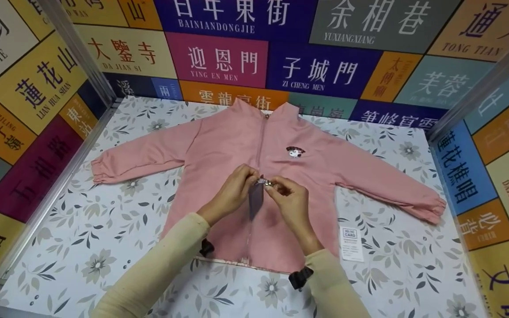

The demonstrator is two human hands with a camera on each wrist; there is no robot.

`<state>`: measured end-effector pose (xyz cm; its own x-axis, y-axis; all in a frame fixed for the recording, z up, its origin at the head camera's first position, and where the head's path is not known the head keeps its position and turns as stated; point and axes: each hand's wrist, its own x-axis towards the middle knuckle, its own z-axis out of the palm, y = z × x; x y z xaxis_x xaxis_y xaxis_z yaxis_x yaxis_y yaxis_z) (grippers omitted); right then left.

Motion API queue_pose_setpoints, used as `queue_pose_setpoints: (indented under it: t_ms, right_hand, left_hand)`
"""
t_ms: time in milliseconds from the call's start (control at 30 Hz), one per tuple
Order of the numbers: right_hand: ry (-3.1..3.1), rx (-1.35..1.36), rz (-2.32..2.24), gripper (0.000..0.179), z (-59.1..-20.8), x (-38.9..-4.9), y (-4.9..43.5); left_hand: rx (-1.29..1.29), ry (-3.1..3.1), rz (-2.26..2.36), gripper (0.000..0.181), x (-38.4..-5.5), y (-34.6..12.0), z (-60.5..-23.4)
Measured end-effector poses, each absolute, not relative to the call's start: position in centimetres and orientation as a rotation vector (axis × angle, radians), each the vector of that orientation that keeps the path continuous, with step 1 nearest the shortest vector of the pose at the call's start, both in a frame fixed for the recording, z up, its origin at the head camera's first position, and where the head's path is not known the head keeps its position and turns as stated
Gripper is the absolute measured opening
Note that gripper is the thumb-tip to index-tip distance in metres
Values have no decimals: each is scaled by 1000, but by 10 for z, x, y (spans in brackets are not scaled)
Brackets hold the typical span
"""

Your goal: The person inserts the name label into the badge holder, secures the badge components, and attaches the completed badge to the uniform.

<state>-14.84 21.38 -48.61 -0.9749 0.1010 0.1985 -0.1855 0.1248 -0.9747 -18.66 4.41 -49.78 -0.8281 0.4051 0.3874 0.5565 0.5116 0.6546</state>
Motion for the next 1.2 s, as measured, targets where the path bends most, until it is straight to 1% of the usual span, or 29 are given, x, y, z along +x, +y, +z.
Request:
queue_pose_setpoints:
  t_ms: [233, 467, 800, 933, 1067, 1200]
  right_hand:
    - [-2187, 49, 1917, 18, -500, -158, 224]
    - [-2193, 41, 1923, 18, -493, -157, 225]
    - [-2211, 124, 1900, 16, -495, -160, 233]
    - [-2255, 154, 1909, 17, -489, -158, 232]
    - [-2292, 181, 1890, 18, -475, -152, 229]
    - [-2295, 147, 1885, 16, -465, -148, 226]
  left_hand:
    - [-773, -2533, -1305, 16, -189, 46, -499]
    - [-727, -2501, -1403, 17, -188, 42, -504]
    - [-720, -2445, -1555, 17, -187, 35, -514]
    - [-739, -2411, -1606, 22, -187, 32, -516]
    - [-745, -2415, -1658, 30, -188, 25, -519]
    - [-734, -2481, -1675, 38, -188, 17, -524]
